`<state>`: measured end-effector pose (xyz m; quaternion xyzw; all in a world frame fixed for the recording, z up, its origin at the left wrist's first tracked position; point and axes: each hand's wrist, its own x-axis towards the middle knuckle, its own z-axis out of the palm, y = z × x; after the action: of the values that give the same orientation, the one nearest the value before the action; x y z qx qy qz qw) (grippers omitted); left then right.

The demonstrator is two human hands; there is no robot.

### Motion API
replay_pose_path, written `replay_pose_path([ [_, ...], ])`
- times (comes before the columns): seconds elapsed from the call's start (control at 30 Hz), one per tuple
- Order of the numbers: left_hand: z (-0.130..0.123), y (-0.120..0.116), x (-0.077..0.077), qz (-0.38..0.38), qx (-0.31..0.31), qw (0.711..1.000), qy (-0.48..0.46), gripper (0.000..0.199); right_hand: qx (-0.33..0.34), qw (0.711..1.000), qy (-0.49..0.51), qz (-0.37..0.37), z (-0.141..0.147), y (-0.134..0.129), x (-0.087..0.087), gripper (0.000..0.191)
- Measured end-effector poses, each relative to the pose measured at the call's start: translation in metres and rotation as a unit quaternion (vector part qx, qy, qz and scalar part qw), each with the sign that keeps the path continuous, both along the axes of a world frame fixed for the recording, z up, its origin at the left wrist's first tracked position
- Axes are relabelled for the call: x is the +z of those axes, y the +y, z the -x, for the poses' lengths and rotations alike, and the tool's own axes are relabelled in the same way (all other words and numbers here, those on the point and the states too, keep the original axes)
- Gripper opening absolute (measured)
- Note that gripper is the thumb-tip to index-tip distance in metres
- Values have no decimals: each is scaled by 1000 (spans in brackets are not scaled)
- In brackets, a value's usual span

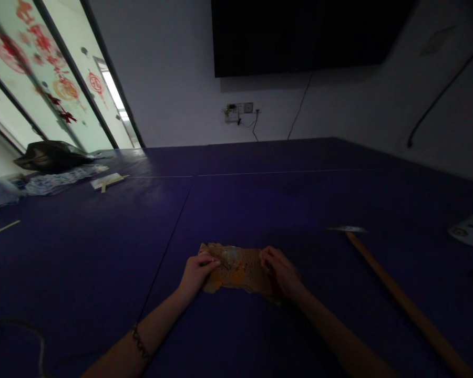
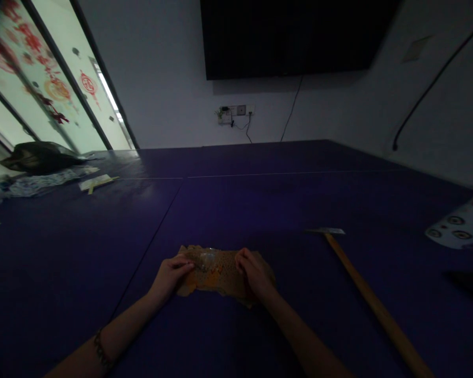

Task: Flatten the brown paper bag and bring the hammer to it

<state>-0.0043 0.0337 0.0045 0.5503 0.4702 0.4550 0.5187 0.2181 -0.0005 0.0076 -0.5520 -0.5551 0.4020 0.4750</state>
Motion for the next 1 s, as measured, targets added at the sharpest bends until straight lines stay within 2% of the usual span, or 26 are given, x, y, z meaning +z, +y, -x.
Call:
replay_pose_path([
  [0.17, 3, 3, 3, 103, 30, 979, -172, 28, 17, 999, -30, -9, 6, -1, 0, 17],
  [0.33, 4, 10, 15, 127, 18, 951, -282, 33, 41, 996, -71, -20, 8, 1, -1, 8],
  [0.43, 0, 10, 25, 135, 7, 938, -318, 34, 59, 994, -90, -25, 9, 0, 2, 4],
  [0.57, -10, 8, 27, 122, -13, 941, -317, 31, 91, 990, -109, -12, 13, -1, 4, 17],
  [0.8, -27, 2, 6, 73, 35, 957, -278, 32, 100, 993, -68, -7, 19, 2, 7, 10],
  [0.9, -25, 0, 3, 51, 1, 973, -225, 30, 88, 996, -35, -2, 17, 3, 10, 10],
  [1.0, -20, 1, 6, 17, -60, 990, -124, 27, 58, 998, 5, 2, 11, 3, 11, 11],
])
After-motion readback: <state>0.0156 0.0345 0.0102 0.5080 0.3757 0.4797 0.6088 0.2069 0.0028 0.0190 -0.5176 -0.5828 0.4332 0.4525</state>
